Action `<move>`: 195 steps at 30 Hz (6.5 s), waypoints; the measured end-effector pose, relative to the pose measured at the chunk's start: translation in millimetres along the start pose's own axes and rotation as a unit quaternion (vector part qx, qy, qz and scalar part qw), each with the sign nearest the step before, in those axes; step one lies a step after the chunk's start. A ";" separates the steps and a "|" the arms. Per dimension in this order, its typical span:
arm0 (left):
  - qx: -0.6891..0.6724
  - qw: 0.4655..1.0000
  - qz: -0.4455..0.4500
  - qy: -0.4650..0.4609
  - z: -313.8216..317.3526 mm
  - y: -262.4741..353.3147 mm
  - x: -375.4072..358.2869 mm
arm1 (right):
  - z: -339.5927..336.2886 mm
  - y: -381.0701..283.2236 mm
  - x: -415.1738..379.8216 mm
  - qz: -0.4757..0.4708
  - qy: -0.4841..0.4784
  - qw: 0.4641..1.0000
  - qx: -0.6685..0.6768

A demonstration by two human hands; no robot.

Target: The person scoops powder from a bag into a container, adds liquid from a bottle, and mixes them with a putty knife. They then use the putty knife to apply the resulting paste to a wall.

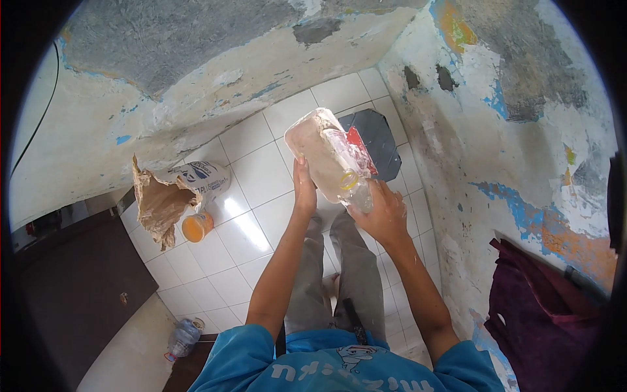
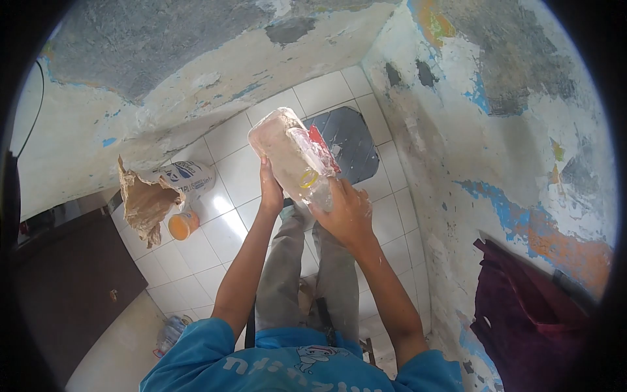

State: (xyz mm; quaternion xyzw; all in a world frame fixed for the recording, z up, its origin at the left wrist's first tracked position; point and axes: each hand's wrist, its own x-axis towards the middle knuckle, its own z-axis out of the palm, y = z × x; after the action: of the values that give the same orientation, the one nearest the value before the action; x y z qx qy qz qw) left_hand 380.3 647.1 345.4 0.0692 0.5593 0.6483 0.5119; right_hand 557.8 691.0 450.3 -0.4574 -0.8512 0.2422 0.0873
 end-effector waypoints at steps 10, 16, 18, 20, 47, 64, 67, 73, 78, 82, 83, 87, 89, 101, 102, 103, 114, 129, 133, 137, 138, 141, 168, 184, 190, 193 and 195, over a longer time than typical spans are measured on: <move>-0.009 1.000 0.005 0.012 0.0 -5.4 0.0 | -5.1 -8.5 5.2 0.031 -0.041 0.998 -0.032; 0.041 0.999 0.029 0.012 -5.3 -14.1 3.4 | -9.3 -13.5 7.2 0.049 -0.055 0.997 -0.020; 0.053 0.998 0.035 0.027 -3.8 -14.9 3.7 | -10.9 -14.4 7.5 0.051 -0.059 0.997 -0.022; 0.047 0.998 0.036 0.029 -1.4 -14.6 2.5 | -12.1 -14.5 7.5 0.053 -0.063 0.996 -0.026; 0.050 0.998 0.038 0.024 2.1 -17.0 -8.2 | -19.9 -18.7 3.0 0.075 -0.086 0.993 -0.022; -0.007 1.000 -0.022 0.000 10.0 -7.9 -14.6 | -15.2 -8.7 -1.6 0.053 -0.059 0.997 0.012; -0.004 1.000 -0.027 -0.001 11.6 -4.1 -12.7 | -7.1 5.2 -6.0 0.026 -0.027 0.997 0.066; 0.024 0.999 -0.020 0.023 3.3 -20.3 2.1 | 9.9 30.9 -13.7 -0.015 -0.006 0.983 0.183; -0.031 0.998 -0.047 0.031 1.4 -10.1 5.4 | 32.6 58.2 -20.4 -0.053 0.060 0.963 0.256; -0.048 0.997 -0.042 0.032 -9.8 -0.2 12.3 | 53.4 79.6 -13.8 -0.016 0.118 0.966 0.229; -0.047 0.998 -0.040 0.028 -11.4 2.5 14.2 | 63.5 87.7 -8.8 -0.017 0.123 0.966 0.229; -0.023 0.999 -0.022 0.028 -18.2 4.5 18.3 | 113.6 125.7 12.8 0.033 0.165 0.962 0.213; -0.025 0.999 -0.019 0.029 -19.9 6.1 19.5 | 133.8 139.8 22.5 0.040 0.177 0.963 0.198; 0.030 0.999 -0.004 -0.015 5.0 35.3 8.8 | 142.2 156.4 13.2 0.051 0.184 0.965 0.180; 0.029 0.999 -0.004 -0.016 5.6 36.9 7.6 | 126.5 155.2 9.7 0.048 0.186 0.965 0.180; 0.038 0.999 -0.004 -0.023 4.9 39.3 5.6 | 110.3 148.3 5.8 0.046 0.187 0.965 0.180; 0.201 0.977 -0.030 -0.065 61.4 141.4 -76.0 | -90.0 -63.0 37.3 -0.044 0.249 0.966 0.063; 0.224 0.971 0.015 -0.078 66.3 219.8 -118.6 | -173.0 -150.1 49.2 -0.080 0.183 0.979 -0.028; 0.208 0.975 0.010 -0.080 58.0 226.3 -117.1 | -169.1 -162.2 32.4 -0.073 0.134 0.988 -0.010; 0.181 0.979 -0.011 -0.093 53.9 219.6 -109.3 | -167.0 -178.7 35.0 -0.074 0.092 0.991 0.061; 0.181 0.979 -0.011 -0.095 57.5 222.7 -112.2 | -168.1 -177.8 40.8 -0.072 0.094 0.991 0.060; 0.177 0.979 -0.007 -0.097 69.0 235.6 -117.5 | -176.0 -175.6 54.0 -0.079 0.181 0.980 0.028; 0.106 0.994 0.009 -0.038 167.4 209.5 -161.4 | -273.1 -94.3 43.8 -0.133 0.205 0.970 0.016; 0.109 0.993 0.030 -0.027 153.0 224.7 -165.5 | -259.1 -137.3 34.4 -0.187 0.083 0.978 0.048; 0.075 0.996 0.023 -0.044 138.7 241.7 -172.0 | -259.5 -148.7 49.8 -0.186 0.108 0.976 -0.023; 0.057 0.996 -0.007 -0.069 126.7 246.8 -170.7 | -261.2 -157.3 35.3 -0.170 0.062 0.983 -0.033; 0.050 0.994 -0.042 -0.091 116.7 248.1 -168.3 | -254.1 -163.2 31.0 -0.154 0.023 0.987 -0.030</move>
State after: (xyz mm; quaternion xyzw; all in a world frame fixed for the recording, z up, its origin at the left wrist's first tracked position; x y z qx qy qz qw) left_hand 390.6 635.9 666.8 0.1300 0.5449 0.5886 0.5829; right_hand 514.1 725.2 748.8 -0.3292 -0.9160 0.1892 0.1293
